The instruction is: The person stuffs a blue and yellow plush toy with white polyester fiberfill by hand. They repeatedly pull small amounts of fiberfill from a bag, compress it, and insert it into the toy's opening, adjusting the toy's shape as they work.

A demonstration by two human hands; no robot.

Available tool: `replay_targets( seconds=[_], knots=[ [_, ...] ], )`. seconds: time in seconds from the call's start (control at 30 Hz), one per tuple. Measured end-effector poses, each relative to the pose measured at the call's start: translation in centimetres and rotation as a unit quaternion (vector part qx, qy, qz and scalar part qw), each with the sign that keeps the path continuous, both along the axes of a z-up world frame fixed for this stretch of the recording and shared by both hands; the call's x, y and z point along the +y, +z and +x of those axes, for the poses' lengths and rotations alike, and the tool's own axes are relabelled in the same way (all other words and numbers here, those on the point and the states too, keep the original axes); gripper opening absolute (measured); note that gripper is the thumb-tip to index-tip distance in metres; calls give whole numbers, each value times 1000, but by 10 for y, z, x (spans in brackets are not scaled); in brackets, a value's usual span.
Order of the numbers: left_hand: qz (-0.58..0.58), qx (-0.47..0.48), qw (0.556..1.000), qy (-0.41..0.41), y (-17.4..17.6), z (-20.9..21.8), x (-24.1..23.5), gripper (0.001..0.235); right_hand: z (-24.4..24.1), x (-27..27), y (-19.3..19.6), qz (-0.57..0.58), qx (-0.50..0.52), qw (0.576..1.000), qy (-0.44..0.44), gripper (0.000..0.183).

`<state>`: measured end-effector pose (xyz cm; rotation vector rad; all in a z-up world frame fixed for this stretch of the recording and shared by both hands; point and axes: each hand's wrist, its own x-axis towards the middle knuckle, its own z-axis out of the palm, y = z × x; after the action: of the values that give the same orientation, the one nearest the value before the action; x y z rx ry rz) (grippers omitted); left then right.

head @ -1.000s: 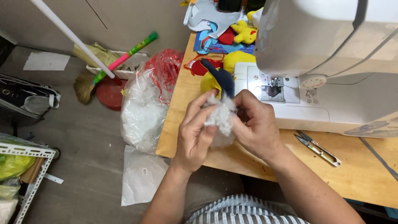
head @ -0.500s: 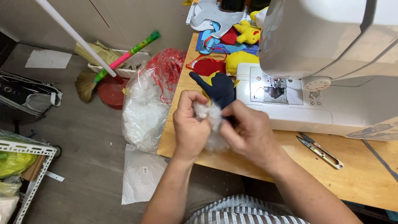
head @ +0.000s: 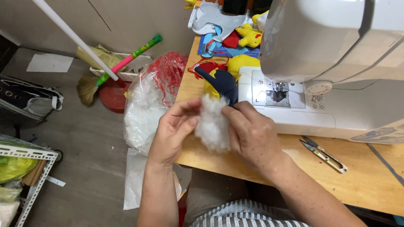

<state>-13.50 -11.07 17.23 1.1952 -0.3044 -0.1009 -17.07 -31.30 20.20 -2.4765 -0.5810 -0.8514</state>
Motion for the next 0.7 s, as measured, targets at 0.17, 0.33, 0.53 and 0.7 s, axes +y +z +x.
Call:
replay_targets(
  seconds=[0.17, 0.33, 0.53, 0.7],
  knots=[
    [-90, 46, 994, 47, -31, 1, -26, 34, -2, 8, 9, 7, 45, 999, -10, 18],
    [-86, 3, 993, 79, -18, 5, -51, 44, 1, 2, 6, 45, 93, 995, 13, 17],
    [1, 26, 997, 71, -19, 12, -50, 32, 2, -6, -2, 101, 150, 983, 16, 14],
    [71, -55, 989, 115, -8, 13, -52, 19, 0, -4, 5, 105, 117, 987, 32, 20]
  ],
)
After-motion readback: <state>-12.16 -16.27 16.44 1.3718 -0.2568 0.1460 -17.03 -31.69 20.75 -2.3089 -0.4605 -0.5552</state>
